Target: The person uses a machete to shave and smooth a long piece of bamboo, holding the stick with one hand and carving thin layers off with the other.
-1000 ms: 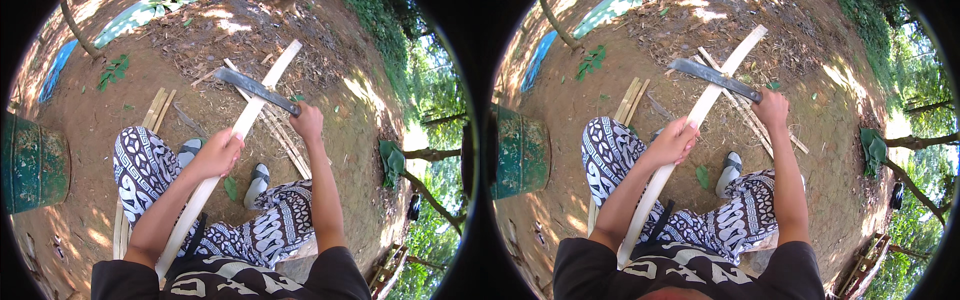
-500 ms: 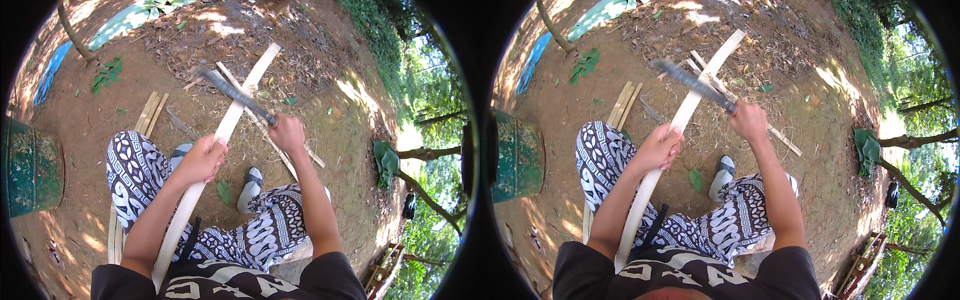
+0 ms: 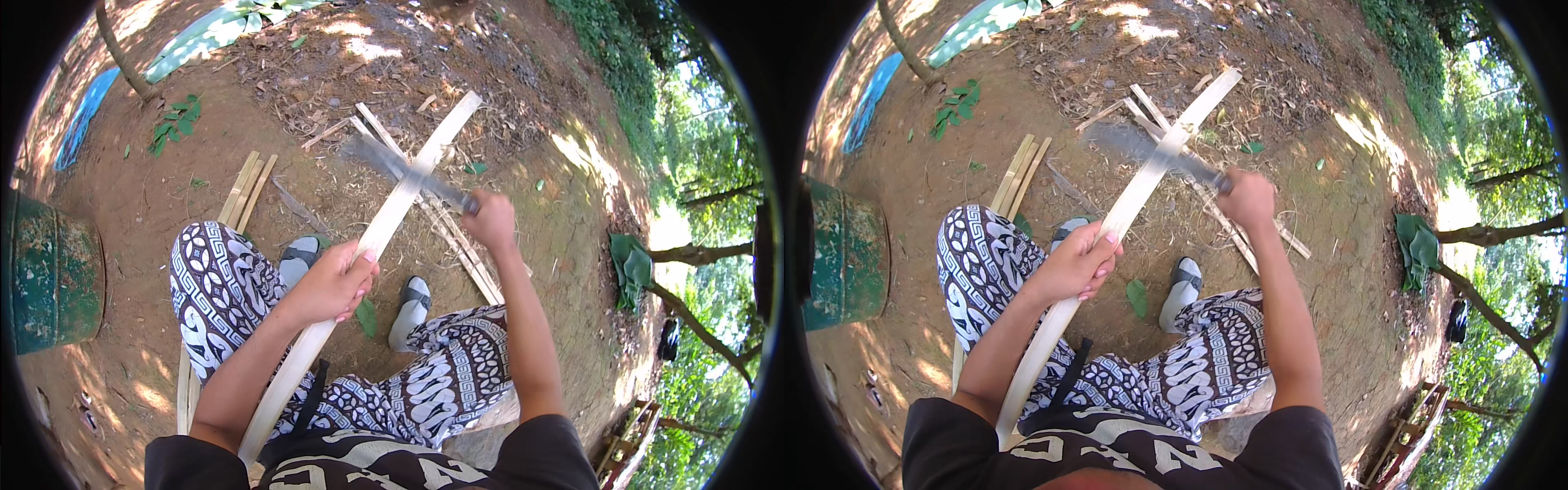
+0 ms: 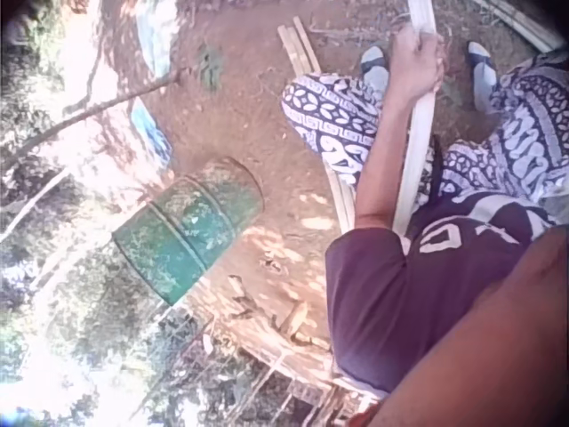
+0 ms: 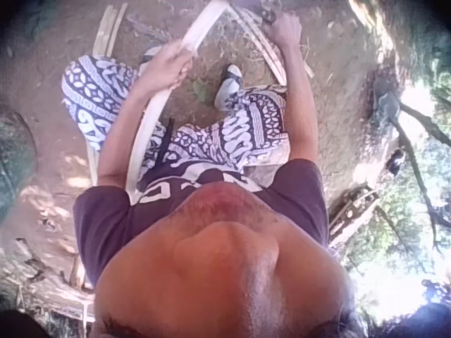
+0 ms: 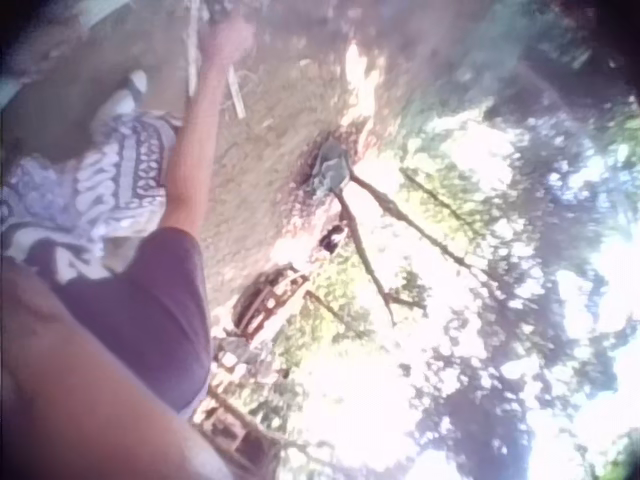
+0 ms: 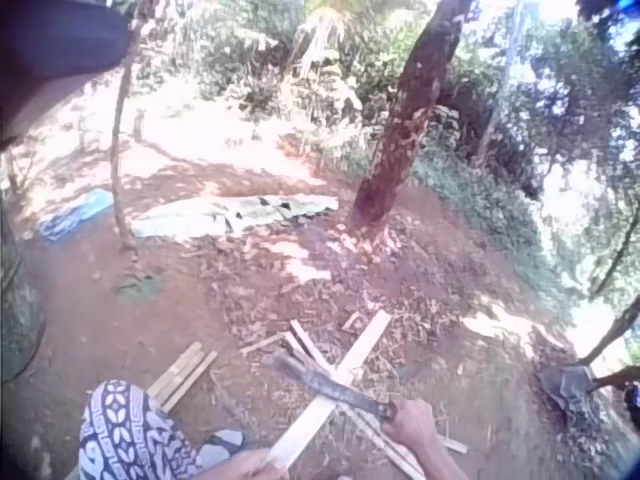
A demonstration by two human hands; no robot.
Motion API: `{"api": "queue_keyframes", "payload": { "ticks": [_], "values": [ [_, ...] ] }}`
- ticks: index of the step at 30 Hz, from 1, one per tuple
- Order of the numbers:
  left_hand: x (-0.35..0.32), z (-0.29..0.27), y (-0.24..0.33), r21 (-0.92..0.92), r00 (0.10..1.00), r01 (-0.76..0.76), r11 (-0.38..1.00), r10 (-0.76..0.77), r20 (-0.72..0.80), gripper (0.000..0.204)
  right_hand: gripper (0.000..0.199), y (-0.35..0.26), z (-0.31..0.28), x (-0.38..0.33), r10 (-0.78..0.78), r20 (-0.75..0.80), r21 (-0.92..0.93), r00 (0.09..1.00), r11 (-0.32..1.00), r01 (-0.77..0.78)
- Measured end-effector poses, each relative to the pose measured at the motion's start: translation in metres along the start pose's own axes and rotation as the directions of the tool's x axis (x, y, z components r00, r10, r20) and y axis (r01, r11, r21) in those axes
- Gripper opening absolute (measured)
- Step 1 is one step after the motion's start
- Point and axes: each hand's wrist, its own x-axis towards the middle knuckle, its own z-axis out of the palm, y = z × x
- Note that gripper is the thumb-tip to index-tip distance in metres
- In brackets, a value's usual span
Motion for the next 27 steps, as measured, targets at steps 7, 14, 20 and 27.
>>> {"api": "queue_keyframes", "payload": {
  "ticks": [7, 14, 20, 27],
  "values": [
    [-0.001, -0.009, -0.004, -0.033, 0.996, 0.079, 0.996, -0.080, -0.032, 0.028, 0.008, -0.025, 0.007, -0.008, -0.153, 0.022, -0.008, 0.988, 0.988, 0.153],
    [0.004, -0.010, -0.012, -0.045, 0.995, 0.096, 0.994, -0.097, -0.037, 0.028, 0.014, -0.014, 0.011, 0.002, 0.203, 0.088, -0.061, 0.975, 0.978, -0.198],
    [-0.002, 0.000, -0.006, -0.027, 0.995, 0.093, 0.995, -0.092, 0.031, 0.027, 0.013, 0.022, 0.012, -0.009, -0.047, -0.012, -0.051, 0.999, 0.998, 0.046],
    [-0.007, -0.006, -0.012, -0.061, 0.992, 0.124, 0.990, -0.123, 0.024, 0.024, 0.017, 0.007, 0.016, -0.013, -0.042, 0.048, 0.012, 0.998, 0.999, 0.042]
  ]
}}
